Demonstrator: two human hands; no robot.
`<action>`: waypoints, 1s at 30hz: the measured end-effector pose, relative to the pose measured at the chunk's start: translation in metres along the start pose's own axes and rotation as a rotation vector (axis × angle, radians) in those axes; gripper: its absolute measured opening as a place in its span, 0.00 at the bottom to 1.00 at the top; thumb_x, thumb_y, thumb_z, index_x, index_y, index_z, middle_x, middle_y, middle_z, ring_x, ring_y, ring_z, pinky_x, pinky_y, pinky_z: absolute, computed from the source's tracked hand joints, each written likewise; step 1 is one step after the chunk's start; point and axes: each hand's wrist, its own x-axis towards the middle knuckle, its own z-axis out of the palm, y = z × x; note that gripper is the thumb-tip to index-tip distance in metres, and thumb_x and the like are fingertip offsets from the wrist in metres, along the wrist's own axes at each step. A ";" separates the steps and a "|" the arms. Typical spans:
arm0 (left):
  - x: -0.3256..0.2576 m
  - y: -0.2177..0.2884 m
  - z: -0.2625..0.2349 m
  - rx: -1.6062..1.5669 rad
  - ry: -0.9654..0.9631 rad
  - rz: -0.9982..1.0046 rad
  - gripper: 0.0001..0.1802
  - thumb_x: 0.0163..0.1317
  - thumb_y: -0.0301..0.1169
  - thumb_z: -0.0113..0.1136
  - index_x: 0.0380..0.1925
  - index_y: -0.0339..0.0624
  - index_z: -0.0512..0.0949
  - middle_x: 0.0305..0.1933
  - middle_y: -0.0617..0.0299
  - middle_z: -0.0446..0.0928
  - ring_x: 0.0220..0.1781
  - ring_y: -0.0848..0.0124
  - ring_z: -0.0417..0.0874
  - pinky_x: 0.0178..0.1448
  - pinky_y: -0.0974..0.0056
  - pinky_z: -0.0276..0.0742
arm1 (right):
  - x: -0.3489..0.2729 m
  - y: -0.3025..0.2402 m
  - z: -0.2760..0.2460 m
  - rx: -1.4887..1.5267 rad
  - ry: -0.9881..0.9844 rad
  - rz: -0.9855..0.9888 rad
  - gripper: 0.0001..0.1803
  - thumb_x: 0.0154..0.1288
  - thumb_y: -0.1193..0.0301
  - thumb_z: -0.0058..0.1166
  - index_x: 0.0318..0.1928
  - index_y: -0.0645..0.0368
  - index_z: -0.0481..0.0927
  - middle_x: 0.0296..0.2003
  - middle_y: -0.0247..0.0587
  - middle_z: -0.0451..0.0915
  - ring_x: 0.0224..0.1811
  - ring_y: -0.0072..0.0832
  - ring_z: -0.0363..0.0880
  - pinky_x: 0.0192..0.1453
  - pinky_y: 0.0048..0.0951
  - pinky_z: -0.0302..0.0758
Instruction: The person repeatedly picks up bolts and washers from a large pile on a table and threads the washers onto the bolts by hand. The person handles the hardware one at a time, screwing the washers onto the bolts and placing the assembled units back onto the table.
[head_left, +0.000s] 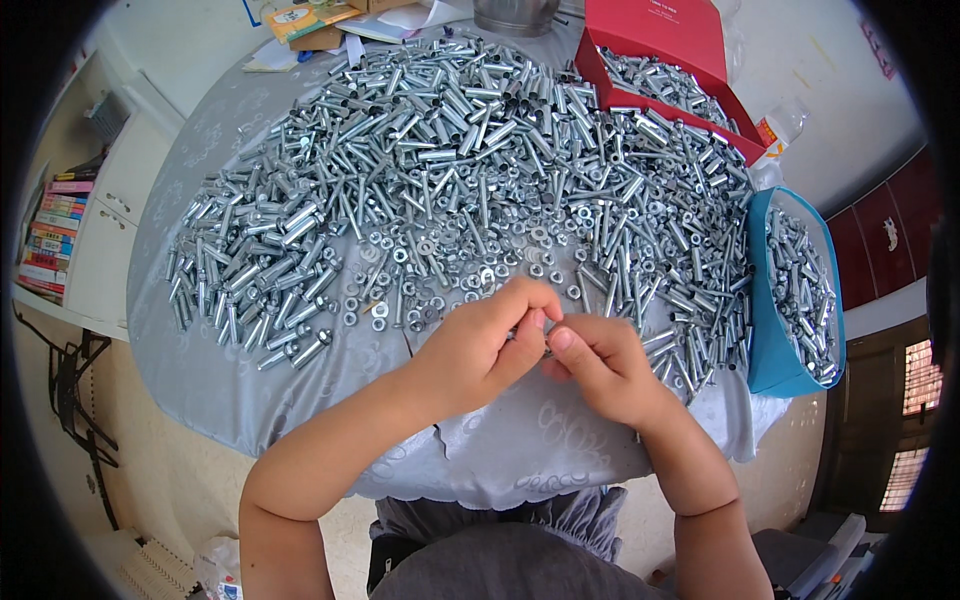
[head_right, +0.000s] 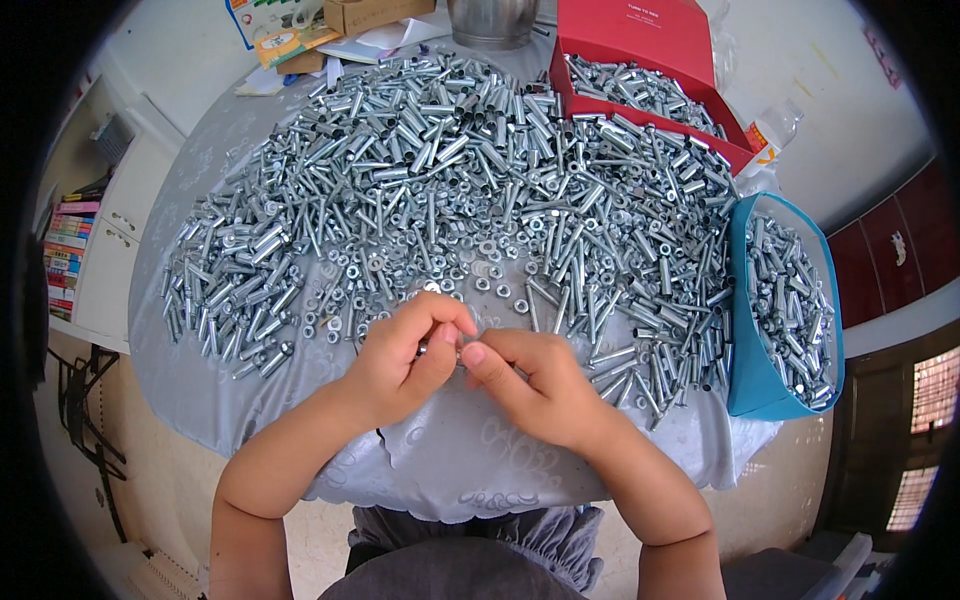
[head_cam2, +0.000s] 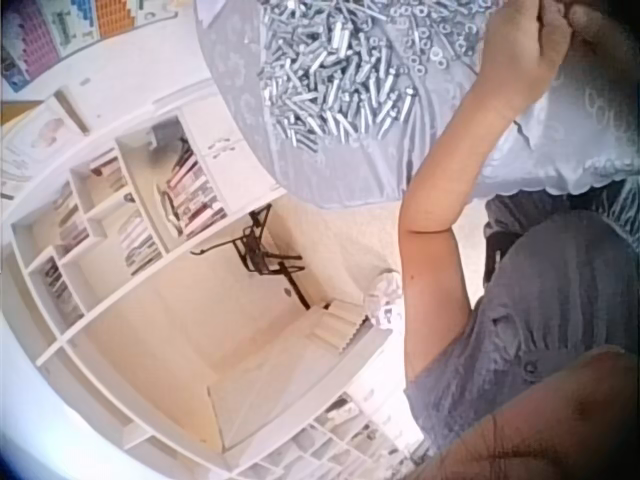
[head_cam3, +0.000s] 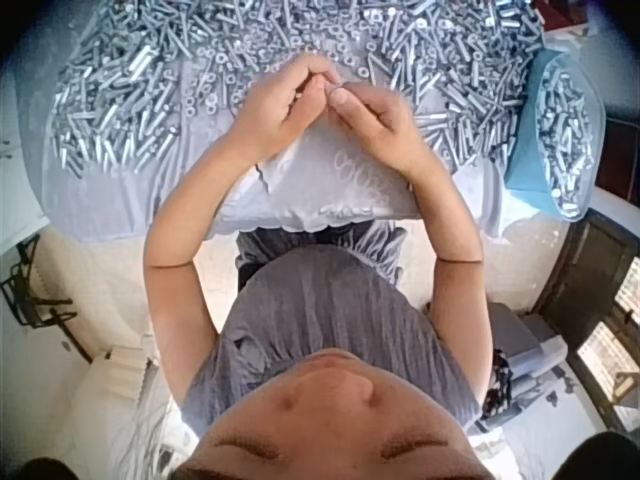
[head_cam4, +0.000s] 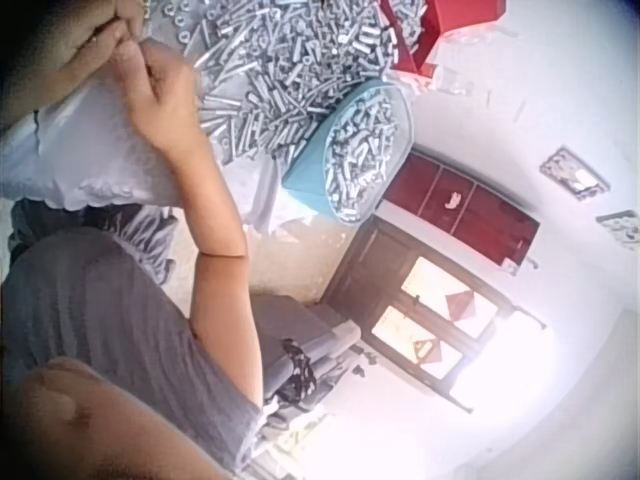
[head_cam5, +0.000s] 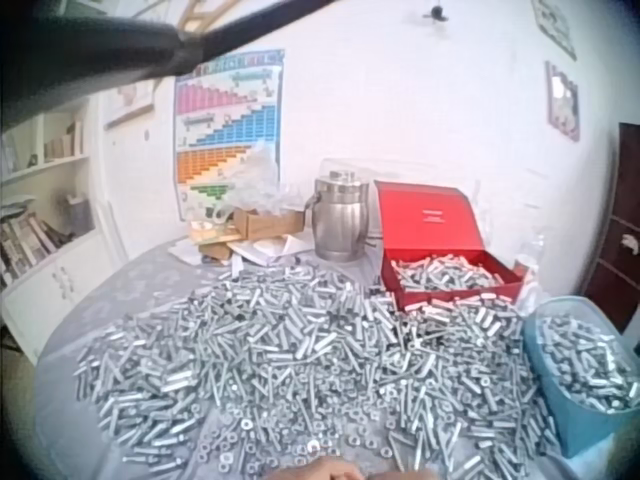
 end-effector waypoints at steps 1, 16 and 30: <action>0.000 -0.001 0.000 -0.006 0.000 0.014 0.07 0.64 0.30 0.42 0.39 0.40 0.67 0.26 0.58 0.73 0.25 0.70 0.76 0.31 0.67 0.71 | -0.001 0.000 -0.002 0.061 -0.036 0.068 0.14 0.62 0.64 0.50 0.30 0.65 0.75 0.22 0.37 0.73 0.21 0.21 0.69 0.26 0.22 0.67; -0.004 -0.004 0.004 0.001 0.034 0.066 0.10 0.65 0.29 0.40 0.42 0.38 0.67 0.22 0.65 0.67 0.21 0.79 0.66 0.28 0.72 0.66 | -0.001 0.003 0.003 0.016 -0.093 -0.074 0.17 0.66 0.63 0.44 0.25 0.63 0.73 0.15 0.35 0.67 0.18 0.19 0.65 0.22 0.23 0.62; -0.003 -0.004 0.007 -0.098 0.062 0.009 0.09 0.64 0.25 0.40 0.43 0.39 0.66 0.19 0.69 0.63 0.18 0.84 0.60 0.23 0.74 0.60 | -0.001 -0.004 0.003 -0.341 0.101 -0.323 0.13 0.58 0.65 0.53 0.25 0.62 0.73 0.15 0.39 0.68 0.14 0.29 0.67 0.19 0.28 0.63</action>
